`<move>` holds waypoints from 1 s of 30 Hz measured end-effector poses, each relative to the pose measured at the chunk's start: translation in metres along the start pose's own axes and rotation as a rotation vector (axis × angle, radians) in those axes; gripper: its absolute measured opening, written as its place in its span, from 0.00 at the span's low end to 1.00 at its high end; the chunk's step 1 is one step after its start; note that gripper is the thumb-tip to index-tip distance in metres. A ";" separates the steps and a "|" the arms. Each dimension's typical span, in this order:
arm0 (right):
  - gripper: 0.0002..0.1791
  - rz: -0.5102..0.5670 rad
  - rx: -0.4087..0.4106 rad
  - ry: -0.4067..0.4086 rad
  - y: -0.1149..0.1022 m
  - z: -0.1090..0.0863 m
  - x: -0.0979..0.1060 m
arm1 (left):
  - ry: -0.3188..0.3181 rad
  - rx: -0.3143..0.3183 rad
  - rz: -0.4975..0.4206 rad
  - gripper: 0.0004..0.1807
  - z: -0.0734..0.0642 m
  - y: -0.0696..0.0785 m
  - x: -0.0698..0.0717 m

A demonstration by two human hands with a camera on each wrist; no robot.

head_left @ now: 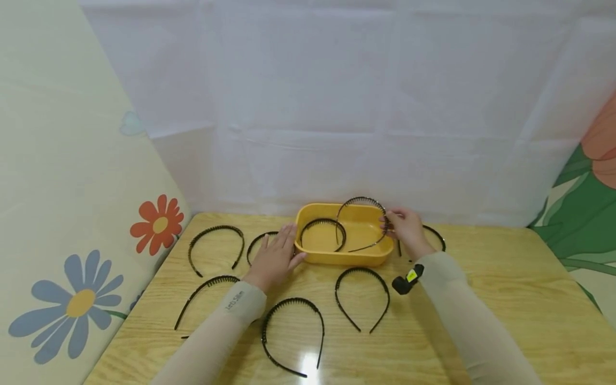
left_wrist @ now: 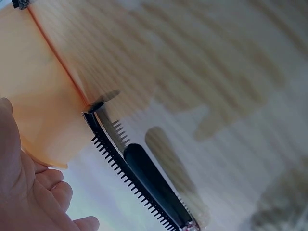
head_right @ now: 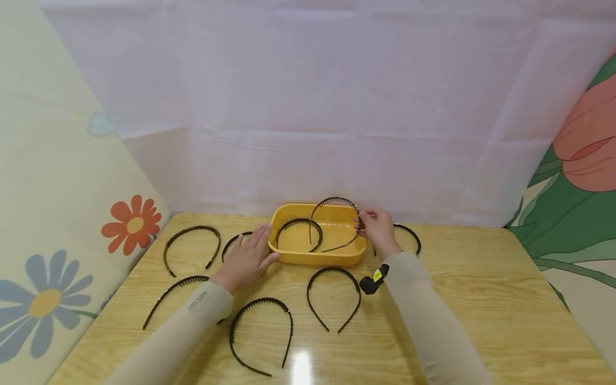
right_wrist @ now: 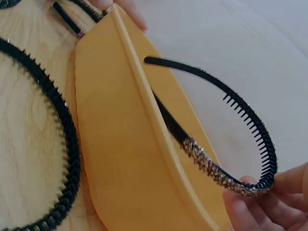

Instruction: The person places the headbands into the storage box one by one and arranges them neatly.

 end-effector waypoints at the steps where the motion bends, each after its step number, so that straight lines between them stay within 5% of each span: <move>1: 0.20 -0.013 0.001 -0.001 0.000 0.001 -0.001 | -0.002 0.002 0.001 0.44 0.000 0.000 0.000; 20: 0.17 -0.282 0.096 -0.037 -0.005 0.011 -0.012 | 0.014 -0.002 -0.005 0.44 0.000 -0.002 -0.002; 30: 0.16 -0.621 0.178 -0.042 -0.010 0.014 -0.018 | 0.023 -0.003 -0.008 0.44 -0.001 -0.001 -0.001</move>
Point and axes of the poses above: each hand's wrist, its own z-axis towards the middle knuckle, its own x-axis out of the back of the hand, y = z × x, the point moved 4 cm from there along z, towards the middle knuckle, and after that the axes turned 2 degrees about y, right-handed, at the moved point
